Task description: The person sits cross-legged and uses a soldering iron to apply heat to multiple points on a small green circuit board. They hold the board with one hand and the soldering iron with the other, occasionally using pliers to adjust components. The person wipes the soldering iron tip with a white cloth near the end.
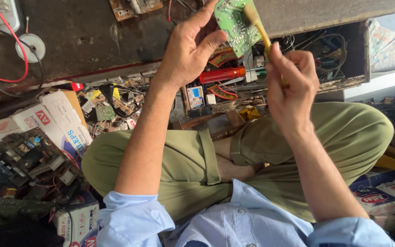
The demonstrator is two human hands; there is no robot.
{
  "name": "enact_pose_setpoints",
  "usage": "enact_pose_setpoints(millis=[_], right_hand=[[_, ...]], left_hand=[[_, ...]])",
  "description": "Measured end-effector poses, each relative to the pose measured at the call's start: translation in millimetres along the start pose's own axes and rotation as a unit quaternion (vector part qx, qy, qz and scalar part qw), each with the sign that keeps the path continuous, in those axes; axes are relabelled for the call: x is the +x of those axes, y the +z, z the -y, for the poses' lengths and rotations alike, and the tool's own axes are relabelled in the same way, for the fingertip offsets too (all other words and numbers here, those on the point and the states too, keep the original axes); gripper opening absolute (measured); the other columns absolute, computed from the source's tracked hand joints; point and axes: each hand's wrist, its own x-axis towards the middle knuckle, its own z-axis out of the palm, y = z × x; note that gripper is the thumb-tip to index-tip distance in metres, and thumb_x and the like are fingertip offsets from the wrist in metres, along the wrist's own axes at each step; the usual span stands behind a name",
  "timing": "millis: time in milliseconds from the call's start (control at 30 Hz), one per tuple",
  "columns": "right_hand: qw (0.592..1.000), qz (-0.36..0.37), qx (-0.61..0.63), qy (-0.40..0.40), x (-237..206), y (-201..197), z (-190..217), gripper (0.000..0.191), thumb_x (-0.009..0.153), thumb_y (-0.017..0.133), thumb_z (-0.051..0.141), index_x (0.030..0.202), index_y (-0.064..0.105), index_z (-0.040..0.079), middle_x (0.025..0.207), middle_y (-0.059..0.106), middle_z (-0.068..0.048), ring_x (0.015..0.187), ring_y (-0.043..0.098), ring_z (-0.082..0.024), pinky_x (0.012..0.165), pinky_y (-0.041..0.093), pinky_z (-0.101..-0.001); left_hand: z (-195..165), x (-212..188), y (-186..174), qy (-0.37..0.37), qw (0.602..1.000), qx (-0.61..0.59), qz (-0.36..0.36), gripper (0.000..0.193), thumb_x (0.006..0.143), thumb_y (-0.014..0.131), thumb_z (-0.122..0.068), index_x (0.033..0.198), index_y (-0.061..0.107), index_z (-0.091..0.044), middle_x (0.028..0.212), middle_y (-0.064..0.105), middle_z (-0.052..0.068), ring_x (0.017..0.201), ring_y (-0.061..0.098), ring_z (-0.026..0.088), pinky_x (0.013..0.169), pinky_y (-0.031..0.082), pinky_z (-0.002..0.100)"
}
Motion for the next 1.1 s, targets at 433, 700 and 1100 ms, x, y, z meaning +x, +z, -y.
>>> enact_pose_setpoints(millis=[433,700,1100], right_hand=[[0.997,0.021,0.078,-0.009,-7.7,4.0,1.6,0.04,0.103,0.069,-0.01,0.139,0.068,0.005,0.084,0.06,-0.006,0.07,0.053,-0.012,0.06,0.042,-0.0265],[0.999,0.01,0.043,-0.02,-7.3,7.9,-2.7,0.041,0.107,0.068,-0.01,0.145,0.066,0.007,0.082,0.059,-0.006,0.068,0.05,-0.014,0.059,0.042,-0.0281],[0.99,0.024,0.09,-0.106,13.8,19.4,-8.1,0.05,0.106,0.065,-0.013,0.15,0.061,0.012,0.098,0.067,-0.007,0.076,0.058,-0.011,0.062,0.046,-0.0254]], left_hand=[[6.5,-0.7,-1.9,0.103,0.993,0.064,-0.002,0.058,0.114,0.068,-0.026,0.159,0.039,-0.005,0.157,0.055,0.012,0.147,0.05,0.015,0.125,0.041,0.028],[7.9,-0.3,-2.6,0.07,0.997,0.004,0.01,0.062,0.114,0.069,-0.027,0.163,0.038,-0.003,0.158,0.055,0.014,0.145,0.052,0.015,0.126,0.043,0.03],[5.2,-0.1,-4.3,0.063,0.997,0.031,0.016,0.064,0.112,0.069,-0.028,0.164,0.038,-0.007,0.161,0.051,0.011,0.15,0.049,0.017,0.129,0.04,0.031]])
